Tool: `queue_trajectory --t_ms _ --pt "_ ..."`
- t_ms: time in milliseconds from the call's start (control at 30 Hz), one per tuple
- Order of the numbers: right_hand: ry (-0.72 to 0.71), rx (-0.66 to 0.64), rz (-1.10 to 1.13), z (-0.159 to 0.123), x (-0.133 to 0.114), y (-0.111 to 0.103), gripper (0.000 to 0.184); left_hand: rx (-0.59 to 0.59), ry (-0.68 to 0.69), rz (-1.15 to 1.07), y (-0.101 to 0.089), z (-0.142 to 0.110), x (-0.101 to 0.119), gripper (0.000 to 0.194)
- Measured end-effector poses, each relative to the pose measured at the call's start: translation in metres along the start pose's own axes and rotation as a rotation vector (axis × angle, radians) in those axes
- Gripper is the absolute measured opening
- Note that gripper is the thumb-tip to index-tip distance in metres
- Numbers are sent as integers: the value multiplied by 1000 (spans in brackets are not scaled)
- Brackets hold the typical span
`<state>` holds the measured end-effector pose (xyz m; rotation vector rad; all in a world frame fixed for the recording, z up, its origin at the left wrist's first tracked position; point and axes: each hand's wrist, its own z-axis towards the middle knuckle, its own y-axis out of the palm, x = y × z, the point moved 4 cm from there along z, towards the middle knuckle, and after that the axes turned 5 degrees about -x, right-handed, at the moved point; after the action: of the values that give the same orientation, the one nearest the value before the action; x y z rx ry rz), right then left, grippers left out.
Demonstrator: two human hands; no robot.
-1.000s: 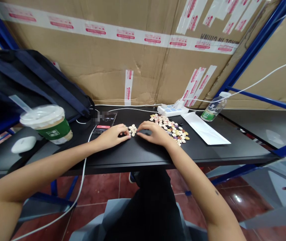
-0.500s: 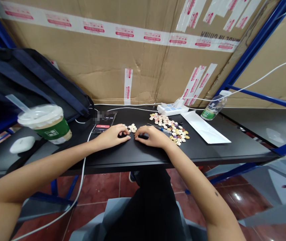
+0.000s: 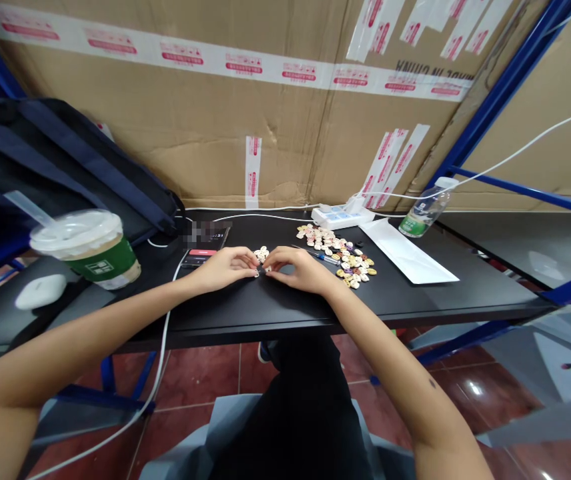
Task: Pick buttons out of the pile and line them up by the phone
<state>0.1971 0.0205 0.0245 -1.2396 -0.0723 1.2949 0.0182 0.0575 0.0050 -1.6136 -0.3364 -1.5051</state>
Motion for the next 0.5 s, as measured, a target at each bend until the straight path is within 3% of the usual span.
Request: queue_trajectory --t_ms 167,500 --pt "-14 -27 14 1 0 3 18 -11 -7 -153 3 1 1 20" --pt "-15 -3 70 2 -1 7 22 42 -2 -218 5 1 3 20"
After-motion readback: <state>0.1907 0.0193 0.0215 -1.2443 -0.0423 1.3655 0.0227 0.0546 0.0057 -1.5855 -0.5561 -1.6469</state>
